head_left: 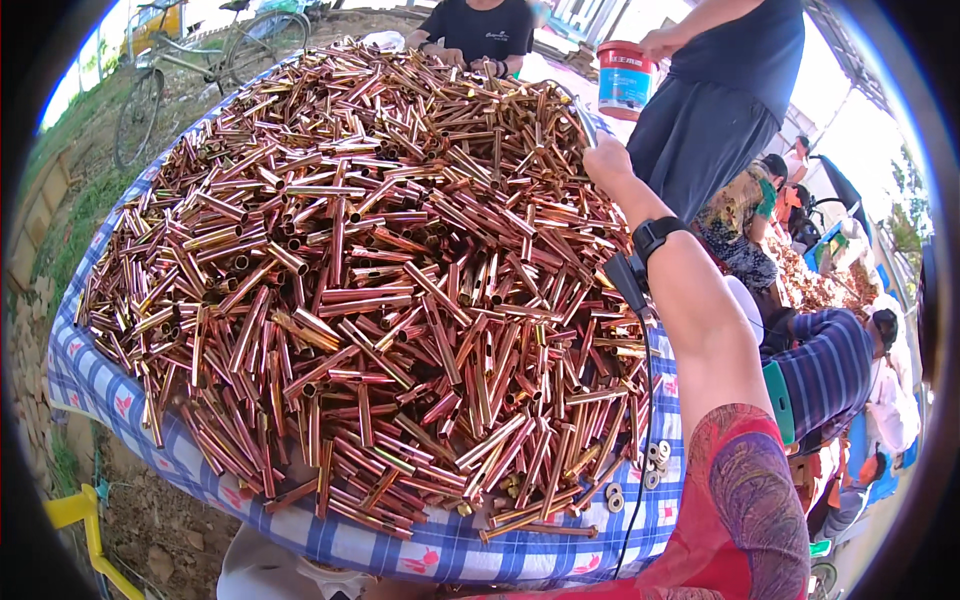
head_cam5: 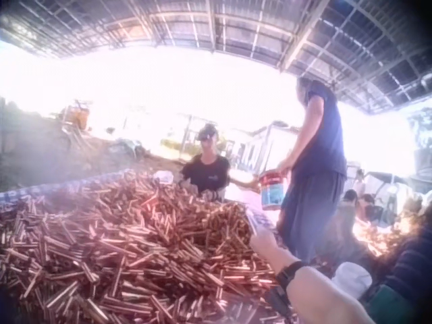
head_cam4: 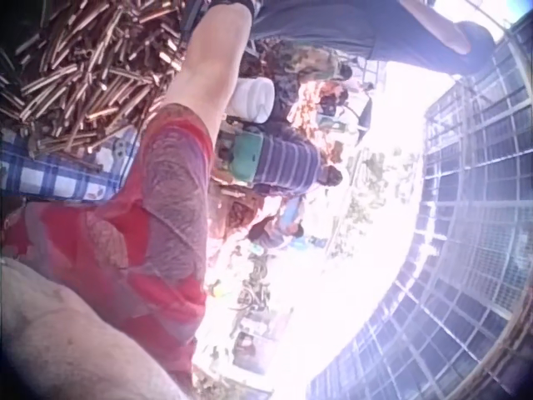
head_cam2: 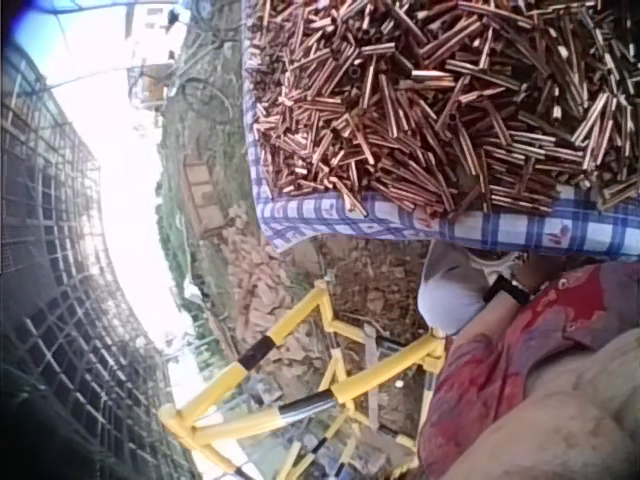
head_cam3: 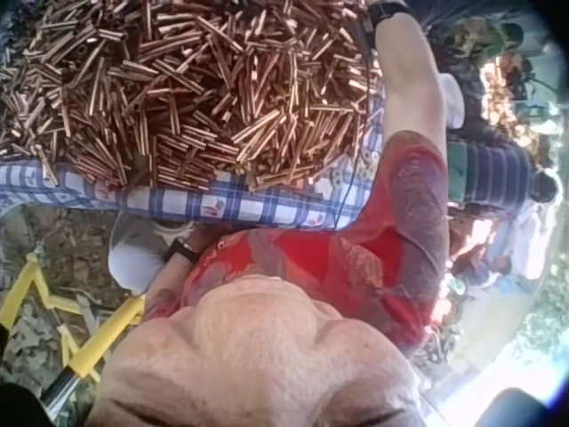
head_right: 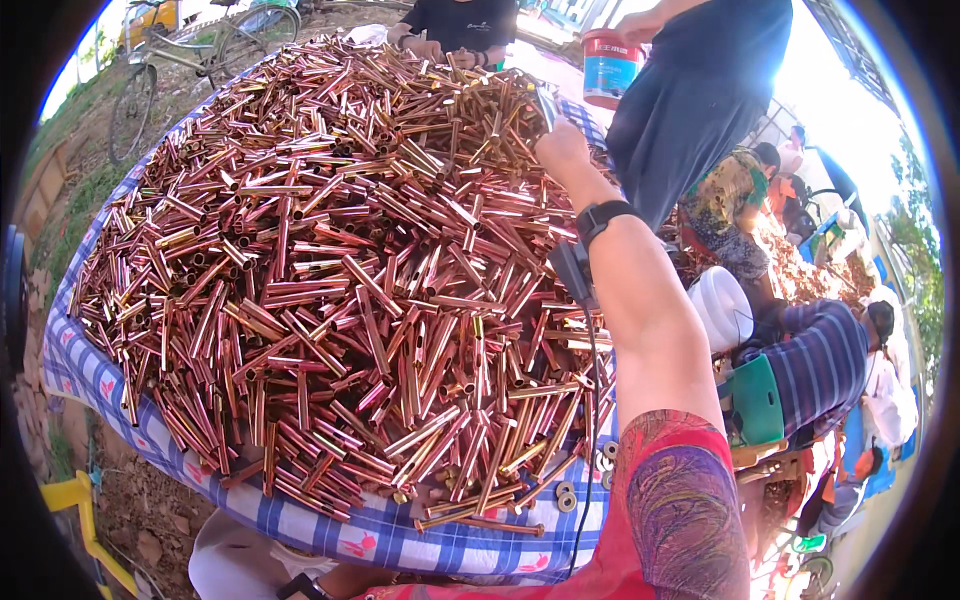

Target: Assemble metal tubes with nuts and bolts in an outdoor workshop.

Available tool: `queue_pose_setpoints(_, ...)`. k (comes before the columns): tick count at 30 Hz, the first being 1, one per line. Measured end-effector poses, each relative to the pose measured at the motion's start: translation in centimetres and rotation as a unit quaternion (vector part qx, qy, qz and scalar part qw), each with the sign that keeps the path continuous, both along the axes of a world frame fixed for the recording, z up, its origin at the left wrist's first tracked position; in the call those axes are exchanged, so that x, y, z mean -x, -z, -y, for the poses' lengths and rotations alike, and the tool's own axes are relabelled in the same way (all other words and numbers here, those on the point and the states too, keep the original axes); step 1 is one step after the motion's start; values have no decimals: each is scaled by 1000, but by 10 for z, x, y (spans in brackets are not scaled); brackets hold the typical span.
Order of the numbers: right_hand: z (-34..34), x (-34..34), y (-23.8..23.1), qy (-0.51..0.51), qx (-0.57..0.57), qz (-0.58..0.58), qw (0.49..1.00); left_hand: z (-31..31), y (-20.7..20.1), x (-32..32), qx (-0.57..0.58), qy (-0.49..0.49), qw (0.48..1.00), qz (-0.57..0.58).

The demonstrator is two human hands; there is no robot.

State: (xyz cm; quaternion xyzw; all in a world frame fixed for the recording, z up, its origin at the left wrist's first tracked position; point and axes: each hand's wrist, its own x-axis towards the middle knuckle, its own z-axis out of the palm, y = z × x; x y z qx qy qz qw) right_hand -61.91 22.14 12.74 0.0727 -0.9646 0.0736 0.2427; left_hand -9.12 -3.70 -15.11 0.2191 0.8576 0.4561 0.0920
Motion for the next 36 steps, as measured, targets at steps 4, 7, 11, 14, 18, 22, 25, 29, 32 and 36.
queue_pose_setpoints(4, 19, 6, -4, 30, 3, 54, 998, 2, -1, 0, 0, 1, 1000, 11)
queue_pose_setpoints(7, 33, 8, -2, 40, -17, 95, 994, 6, -1, 4, -1, 1, 1000, 10)
queue_pose_setpoints(11, 39, -5, -6, 65, -5, 104, 992, 6, -3, 3, -5, 6, 1000, 6)
queue_pose_setpoints(14, 37, -19, -14, 56, 26, 136, 989, 8, -5, -1, -6, 7, 1000, 4)
queue_pose_setpoints(18, 26, -39, -19, 58, 0, 104, 993, 7, -7, -5, -7, 19, 1000, -3)
queue_pose_setpoints(22, 34, -87, -35, 38, 143, 190, 971, 4, -9, -16, -7, -4, 1000, -6)
queue_pose_setpoints(25, 40, -121, -40, -42, 25, 115, 992, -1, -2, -14, -16, -34, 999, -32)
queue_pose_setpoints(29, 24, -158, -34, -50, 69, 122, 989, -4, 1, -17, -55, -45, 996, -54)
queue_pose_setpoints(32, 19, -217, -34, -5, 177, 233, 956, 0, -2, -21, -64, -34, 996, -43)
queue_pose_setpoints(36, 12, -267, -17, -35, 188, 212, 958, 1, 13, -28, -9, -43, 997, -56)
